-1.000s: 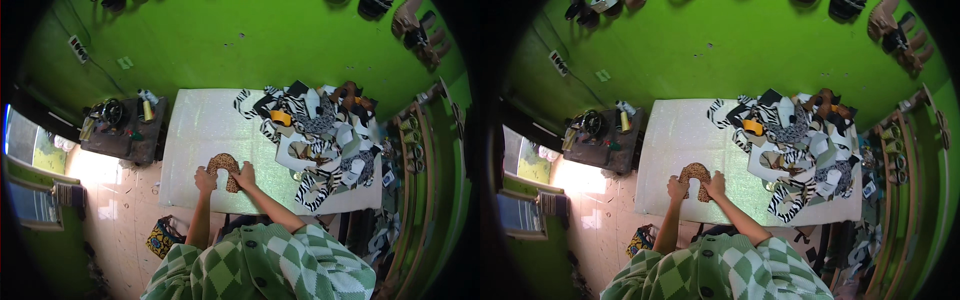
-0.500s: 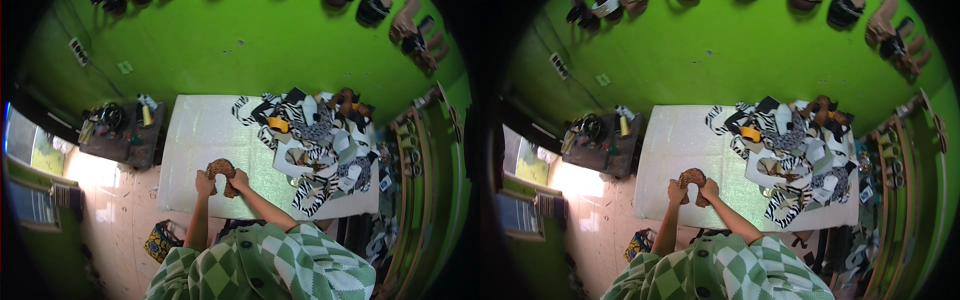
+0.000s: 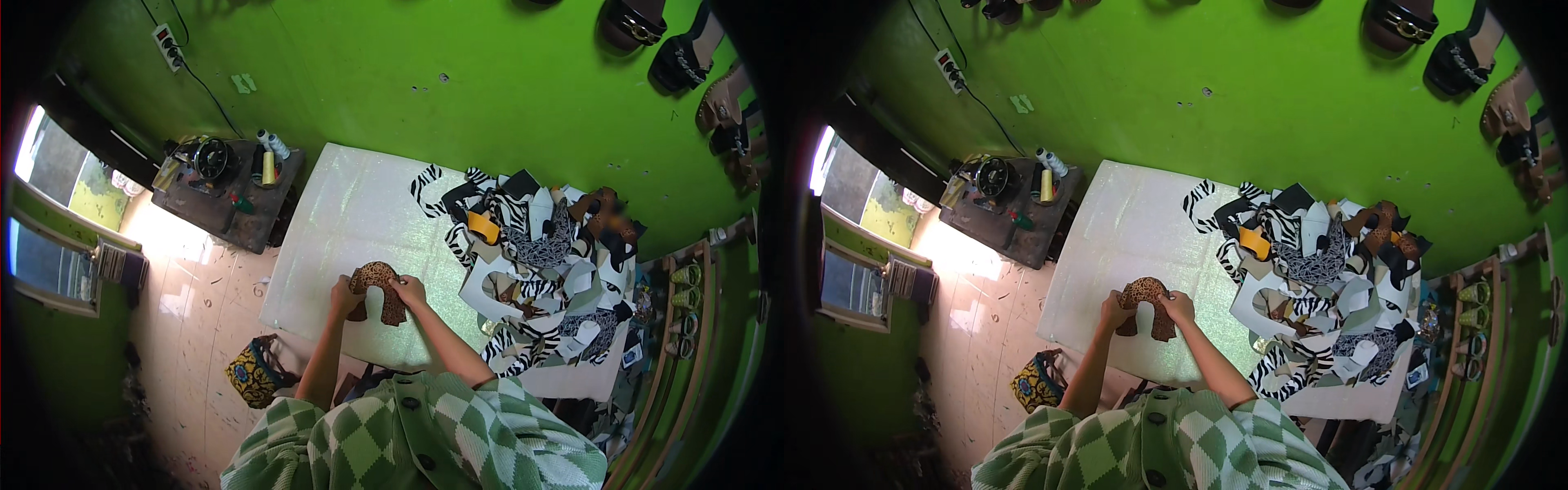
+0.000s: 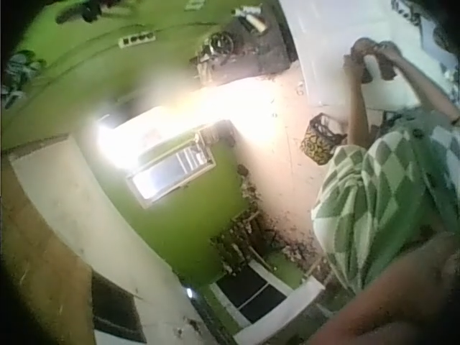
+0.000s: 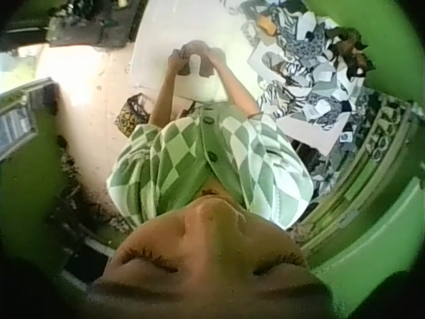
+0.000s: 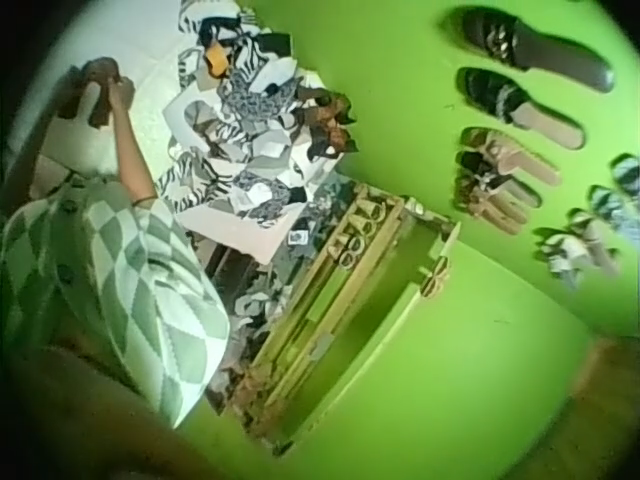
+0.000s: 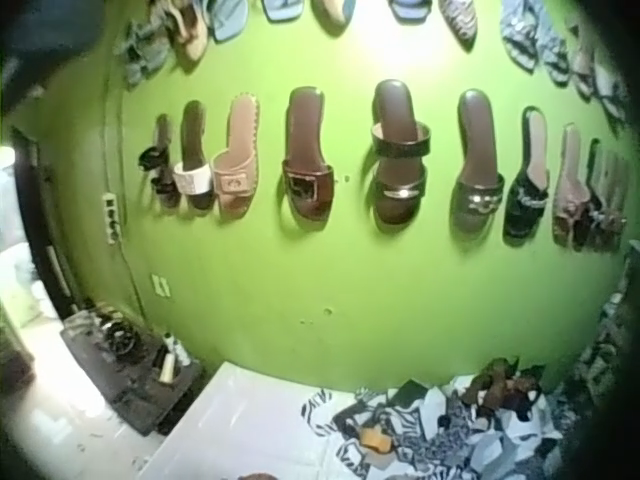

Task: Sorting and arranging patterned leather or fabric shoe upper components on a work table.

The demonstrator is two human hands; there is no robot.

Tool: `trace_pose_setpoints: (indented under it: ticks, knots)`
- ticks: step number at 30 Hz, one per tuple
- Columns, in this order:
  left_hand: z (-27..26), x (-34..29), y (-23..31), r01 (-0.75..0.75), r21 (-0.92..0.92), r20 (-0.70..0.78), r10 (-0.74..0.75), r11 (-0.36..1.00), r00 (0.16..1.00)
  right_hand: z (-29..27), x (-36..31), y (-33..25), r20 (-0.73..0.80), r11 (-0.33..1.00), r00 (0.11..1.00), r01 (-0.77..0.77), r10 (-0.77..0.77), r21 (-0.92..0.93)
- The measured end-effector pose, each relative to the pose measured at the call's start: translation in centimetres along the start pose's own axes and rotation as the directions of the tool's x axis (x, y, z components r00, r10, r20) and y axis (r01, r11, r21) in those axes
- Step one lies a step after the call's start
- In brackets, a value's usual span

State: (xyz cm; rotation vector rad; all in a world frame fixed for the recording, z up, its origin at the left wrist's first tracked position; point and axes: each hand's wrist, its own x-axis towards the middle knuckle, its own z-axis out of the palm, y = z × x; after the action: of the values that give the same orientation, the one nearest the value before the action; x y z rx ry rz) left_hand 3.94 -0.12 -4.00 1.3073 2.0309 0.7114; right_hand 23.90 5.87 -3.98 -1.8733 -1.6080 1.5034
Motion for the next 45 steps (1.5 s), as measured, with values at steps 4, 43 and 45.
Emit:
trace_pose_setpoints:
  ticks: [4, 43, 45]
  knots:
    - [-0.5, 0.5, 0.7, 0.158, -0.048, 0.091, -0.153, 0.986, 0.984, 0.3, 0.3, 0.7, -0.015, 0.998, 0.999, 0.042, -0.041, 0.043]
    - [-10.8, 37.5, 5.0, -0.203, 0.257, -0.22, 0.262, 0.945, 0.94, 3.6, 27.9, -23.2, -0.501, 0.98, 0.842, 0.159, -0.197, -0.118]
    - [-10.5, 37.7, 4.9, -0.223, 0.331, -0.248, 0.313, 0.917, 0.917, 3.3, 27.5, -23.9, -0.516, 0.98, 0.837, 0.109, -0.182, -0.168]
